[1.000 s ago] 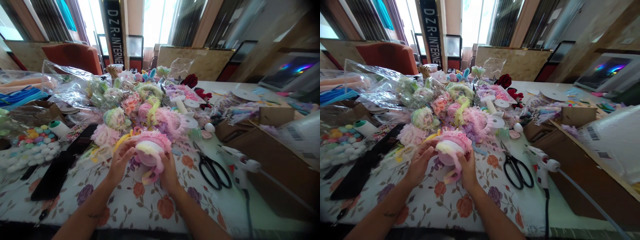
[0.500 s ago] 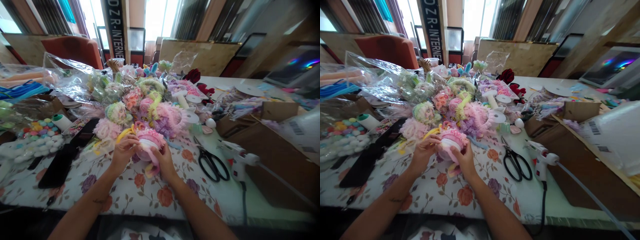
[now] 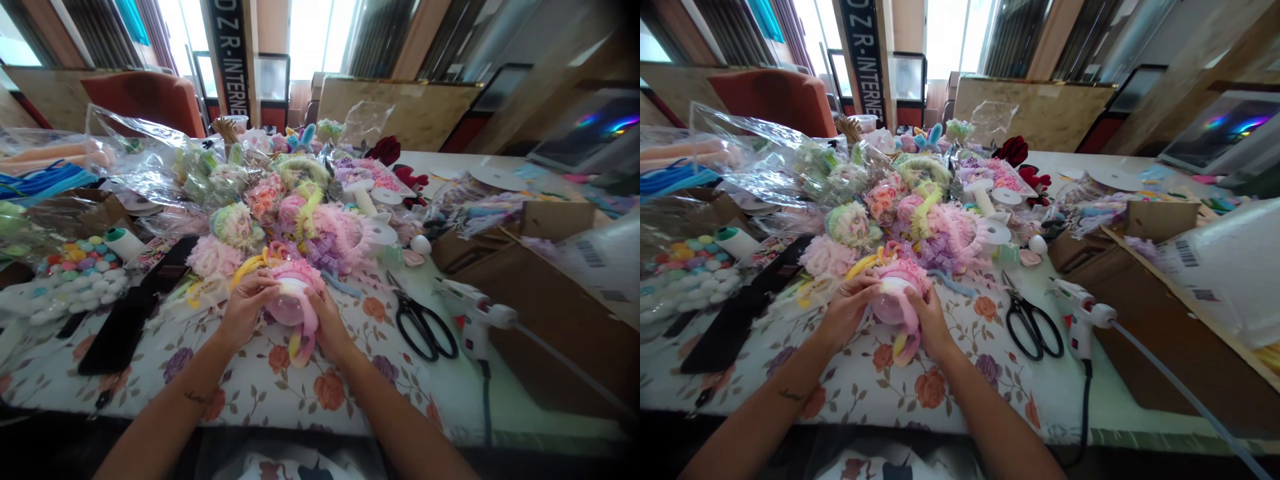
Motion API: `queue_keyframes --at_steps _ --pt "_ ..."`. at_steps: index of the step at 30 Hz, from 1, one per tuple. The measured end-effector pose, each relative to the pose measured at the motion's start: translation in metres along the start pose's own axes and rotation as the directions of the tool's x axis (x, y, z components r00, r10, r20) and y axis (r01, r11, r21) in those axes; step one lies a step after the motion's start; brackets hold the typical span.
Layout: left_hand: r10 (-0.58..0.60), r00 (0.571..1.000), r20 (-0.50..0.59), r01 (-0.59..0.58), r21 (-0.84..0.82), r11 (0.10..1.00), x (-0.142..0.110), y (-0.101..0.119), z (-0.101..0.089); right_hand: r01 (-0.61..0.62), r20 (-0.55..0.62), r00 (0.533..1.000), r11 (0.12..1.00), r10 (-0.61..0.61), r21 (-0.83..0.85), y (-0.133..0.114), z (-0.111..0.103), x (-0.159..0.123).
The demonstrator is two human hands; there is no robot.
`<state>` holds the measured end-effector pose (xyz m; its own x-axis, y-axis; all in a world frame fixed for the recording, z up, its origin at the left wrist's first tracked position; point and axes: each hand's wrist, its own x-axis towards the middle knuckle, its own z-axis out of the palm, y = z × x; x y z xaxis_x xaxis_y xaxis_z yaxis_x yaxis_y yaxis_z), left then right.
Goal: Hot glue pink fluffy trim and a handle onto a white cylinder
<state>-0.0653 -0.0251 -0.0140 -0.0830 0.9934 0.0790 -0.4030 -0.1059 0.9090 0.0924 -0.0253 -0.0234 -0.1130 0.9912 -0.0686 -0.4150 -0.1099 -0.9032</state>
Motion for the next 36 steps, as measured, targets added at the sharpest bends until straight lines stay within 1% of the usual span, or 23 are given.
queue_keyframes --at_steps 2,4,6,8,11,13,16,18,20,22,24,26,29,31,36 --pt "-0.004 1.000 0.006 0.004 -0.013 1.000 0.000 0.000 0.000 -0.021 0.009 1.000 1.000 0.021 0.020 -0.002 0.001 0.000" --pt "-0.009 1.000 0.009 0.009 -0.035 0.999 0.001 0.000 0.000 -0.091 0.027 0.996 0.995 0.090 0.049 -0.003 0.001 0.000" --pt "-0.027 1.000 -0.016 0.026 -0.055 0.998 0.001 -0.001 -0.001 -0.168 0.031 0.986 0.981 0.165 0.097 -0.004 0.000 0.001" --pt "-0.044 0.997 -0.061 0.040 -0.064 0.997 0.001 -0.003 -0.002 -0.181 0.021 0.984 0.973 0.180 0.145 -0.004 -0.001 0.003" --pt "-0.013 0.995 -0.103 0.011 -0.022 1.000 0.000 -0.005 -0.003 -0.119 0.025 0.993 0.978 0.117 0.168 -0.005 -0.003 0.003" --pt "0.029 0.996 -0.084 -0.027 0.015 1.000 -0.001 -0.007 -0.003 -0.084 0.040 0.996 0.982 0.078 0.172 -0.007 -0.002 0.003" --pt "0.054 0.998 0.038 -0.056 0.044 0.997 -0.003 -0.008 -0.002 -0.033 0.035 0.999 0.981 0.026 0.191 -0.010 0.000 0.001" --pt "0.017 0.992 0.124 -0.023 0.049 0.999 -0.005 -0.007 0.001 0.012 0.026 1.000 0.982 -0.018 0.189 -0.010 0.002 0.000" --pt "-0.039 0.985 0.166 0.031 0.049 0.998 -0.007 -0.005 0.003 0.064 0.025 0.997 0.985 -0.069 0.163 -0.009 0.002 -0.001" --pt "-0.080 0.982 0.173 0.071 0.058 0.996 -0.008 -0.003 0.005 0.104 0.035 0.993 0.985 -0.110 0.138 -0.007 0.003 -0.002" --pt "-0.094 0.982 0.167 0.080 0.089 0.993 -0.009 -0.001 0.004 0.138 0.041 0.989 0.982 -0.144 0.128 -0.006 0.004 -0.002" --pt "-0.065 0.986 0.152 0.041 0.156 0.987 -0.009 -0.001 0.002 0.173 0.039 0.983 0.977 -0.179 0.121 -0.005 0.005 -0.002" --pt "0.028 0.989 0.145 -0.062 0.236 0.970 -0.008 -0.001 0.000 0.219 0.017 0.975 0.970 -0.222 0.102 -0.006 0.007 -0.002" --pt "0.047 0.988 0.148 -0.081 0.236 0.968 -0.008 -0.001 0.001 0.227 -0.006 0.974 0.969 -0.227 0.094 -0.006 0.007 -0.003" --pt "0.037 0.994 0.101 -0.053 0.164 0.985 -0.006 -0.005 0.001 0.224 -0.055 0.974 0.970 -0.220 0.091 -0.003 0.003 -0.002"
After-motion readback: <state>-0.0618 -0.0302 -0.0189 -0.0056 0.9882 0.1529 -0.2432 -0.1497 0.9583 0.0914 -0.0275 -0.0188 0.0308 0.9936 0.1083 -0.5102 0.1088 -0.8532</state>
